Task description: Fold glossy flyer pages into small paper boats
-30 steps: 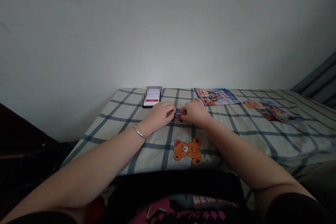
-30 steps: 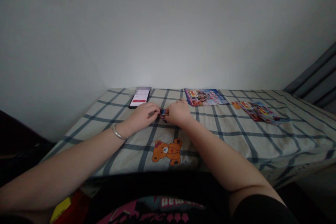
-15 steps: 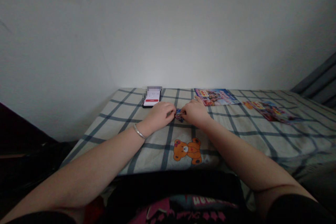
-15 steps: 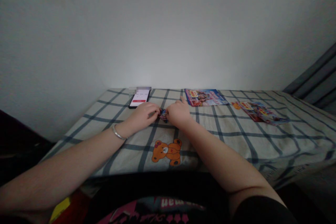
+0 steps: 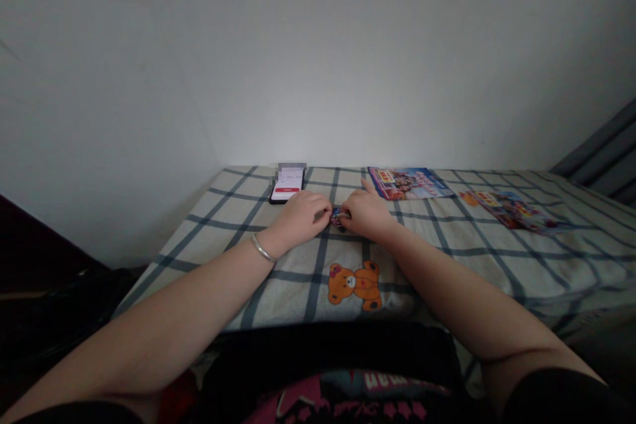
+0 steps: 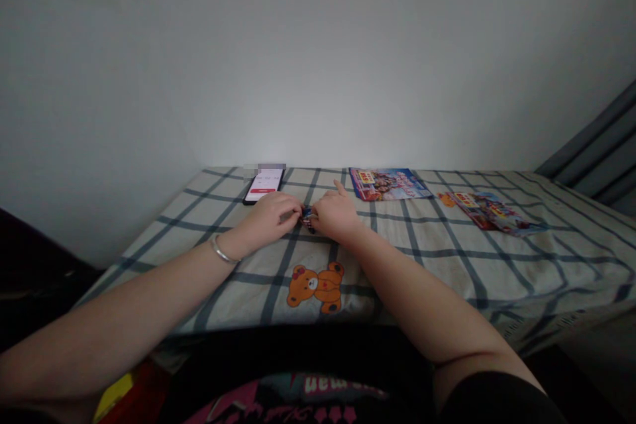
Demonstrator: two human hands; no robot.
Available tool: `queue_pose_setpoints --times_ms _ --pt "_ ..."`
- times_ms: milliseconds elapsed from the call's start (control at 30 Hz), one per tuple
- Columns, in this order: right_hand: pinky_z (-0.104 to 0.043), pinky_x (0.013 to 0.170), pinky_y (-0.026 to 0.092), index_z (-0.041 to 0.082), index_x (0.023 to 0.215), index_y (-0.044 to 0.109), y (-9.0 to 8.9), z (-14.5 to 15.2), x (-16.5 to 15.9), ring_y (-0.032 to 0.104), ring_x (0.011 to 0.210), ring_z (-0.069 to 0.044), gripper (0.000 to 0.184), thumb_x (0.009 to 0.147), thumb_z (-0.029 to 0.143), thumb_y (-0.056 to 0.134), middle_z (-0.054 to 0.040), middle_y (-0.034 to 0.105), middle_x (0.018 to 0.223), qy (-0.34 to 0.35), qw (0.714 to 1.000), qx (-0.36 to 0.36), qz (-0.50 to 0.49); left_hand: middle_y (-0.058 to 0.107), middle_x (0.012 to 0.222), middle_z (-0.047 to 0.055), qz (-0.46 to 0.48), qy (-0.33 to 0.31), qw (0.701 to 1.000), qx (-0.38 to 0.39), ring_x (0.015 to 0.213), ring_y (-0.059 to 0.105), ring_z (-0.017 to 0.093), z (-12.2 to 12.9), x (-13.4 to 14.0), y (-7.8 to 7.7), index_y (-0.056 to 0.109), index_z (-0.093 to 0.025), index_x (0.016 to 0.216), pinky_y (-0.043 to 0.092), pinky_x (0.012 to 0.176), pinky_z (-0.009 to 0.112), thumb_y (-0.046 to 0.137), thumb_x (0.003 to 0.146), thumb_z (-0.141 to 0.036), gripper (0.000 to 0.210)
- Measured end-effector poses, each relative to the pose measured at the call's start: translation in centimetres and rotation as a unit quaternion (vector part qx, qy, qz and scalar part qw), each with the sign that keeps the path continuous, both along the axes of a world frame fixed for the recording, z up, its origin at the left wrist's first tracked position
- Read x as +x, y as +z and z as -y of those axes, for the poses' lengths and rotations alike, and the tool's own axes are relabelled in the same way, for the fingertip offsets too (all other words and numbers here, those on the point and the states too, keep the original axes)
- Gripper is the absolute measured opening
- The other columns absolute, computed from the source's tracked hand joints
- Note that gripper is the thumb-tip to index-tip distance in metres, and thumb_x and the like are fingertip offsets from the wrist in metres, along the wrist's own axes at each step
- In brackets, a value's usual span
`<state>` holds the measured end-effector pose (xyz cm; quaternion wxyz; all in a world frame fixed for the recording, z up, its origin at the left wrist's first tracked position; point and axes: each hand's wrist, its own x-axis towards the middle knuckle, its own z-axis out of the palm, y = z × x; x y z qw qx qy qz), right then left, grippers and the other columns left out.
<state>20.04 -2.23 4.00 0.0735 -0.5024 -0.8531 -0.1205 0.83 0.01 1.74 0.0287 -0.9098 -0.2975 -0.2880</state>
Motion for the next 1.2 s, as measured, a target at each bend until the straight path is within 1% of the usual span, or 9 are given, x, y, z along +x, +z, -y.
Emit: queue_pose_setpoints --times_ms 133,233,400,600,767,867,967,1100,1200 --pt "-0.040 0.105 0.031 0.020 0.090 0.074 -0.7 -0.6 1.2 0.061 0.095 -0.021 0.016 0.085 0.032 0.065 -0.0050 0.073 0.091 0.037 0.995 -0.022 -0.088 0.070 0.093 0.006 0.006 0.015 1.000 0.003 0.092 0.063 0.023 -0.1 -0.2 0.0 0.066 -0.019 0.090 0.047 0.086 0.040 0.054 0.089 -0.020 0.012" --pt "-0.033 0.090 0.039 0.017 0.089 0.070 -1.1 -0.8 2.1 0.059 0.094 -0.021 0.021 0.082 0.037 0.072 -0.0054 0.072 0.091 0.053 0.988 -0.005 -0.142 0.069 0.093 0.005 -0.001 0.025 1.000 -0.001 0.092 0.062 0.022 -0.1 -0.4 0.0 0.065 -0.020 0.090 0.046 0.086 0.039 0.058 0.089 -0.024 0.008" --pt "-0.032 0.087 0.040 0.017 0.086 0.068 -0.7 -0.5 3.1 0.058 0.095 -0.022 0.033 0.076 0.047 0.076 -0.0060 0.071 0.091 0.038 0.986 0.010 -0.162 0.067 0.091 0.004 -0.008 0.037 0.999 -0.023 0.092 0.061 0.022 -0.1 -0.5 0.1 0.063 -0.019 0.084 0.045 0.084 0.037 0.069 0.086 -0.038 0.019" --pt "-0.031 0.085 0.042 0.018 0.084 0.070 -0.4 -0.5 4.0 0.060 0.095 -0.022 0.036 0.073 0.051 0.078 -0.0062 0.071 0.091 -0.005 0.984 -0.014 -0.177 0.068 0.090 0.005 0.000 0.075 0.997 -0.027 0.089 0.061 0.023 -0.2 -0.4 -0.1 0.063 -0.019 0.087 0.044 0.080 0.036 0.073 0.082 -0.038 0.022" --pt "-0.029 0.081 0.044 0.018 0.086 0.071 -1.0 -1.1 4.3 0.061 0.091 -0.020 0.031 0.077 0.047 0.075 -0.0070 0.069 0.096 -0.026 0.978 -0.021 -0.207 0.066 0.089 0.005 0.010 0.084 0.996 -0.027 0.088 0.059 0.022 -0.6 -0.4 -0.4 0.062 -0.019 0.085 0.045 0.080 0.036 0.070 0.084 -0.039 0.022" --pt "-0.028 0.076 0.043 0.019 0.081 0.073 -1.2 -1.4 4.2 0.062 0.087 -0.019 0.027 0.081 0.046 0.071 -0.0059 0.071 0.091 -0.054 0.977 -0.031 -0.203 0.065 0.092 0.005 0.023 0.087 0.996 -0.014 0.094 0.057 0.023 -0.9 -0.5 -0.6 0.060 -0.018 0.082 0.044 0.086 0.038 0.070 0.085 -0.039 0.023" --pt "-0.027 0.071 0.042 0.020 0.074 0.074 -1.2 -1.5 4.1 0.063 0.083 -0.019 0.030 0.082 0.048 0.069 -0.0048 0.072 0.084 -0.068 0.978 -0.047 -0.194 0.065 0.093 0.006 0.025 0.096 0.995 -0.010 0.097 0.055 0.024 -0.9 -0.5 -0.6 0.059 -0.018 0.078 0.043 0.090 0.040 0.070 0.084 -0.040 0.026" --pt "-0.027 0.064 0.040 0.019 0.069 0.074 -0.9 -1.6 4.2 0.064 0.074 -0.017 0.035 0.084 0.049 0.065 -0.0040 0.072 0.076 -0.062 0.979 -0.078 -0.178 0.064 0.093 0.007 0.010 0.109 0.994 -0.025 0.097 0.054 0.025 -0.8 -0.4 -0.7 0.060 -0.017 0.075 0.043 0.088 0.039 0.069 0.084 -0.045 0.030" --pt "-0.027 0.065 0.040 0.019 0.068 0.074 -0.7 -1.6 4.3 0.064 0.074 -0.016 0.034 0.084 0.048 0.067 -0.0042 0.072 0.077 -0.058 0.981 -0.083 -0.167 0.064 0.092 0.007 -0.012 0.120 0.993 -0.019 0.097 0.053 0.025 -0.6 -0.4 -0.8 0.061 -0.017 0.072 0.044 0.087 0.039 0.067 0.085 -0.050 0.036"
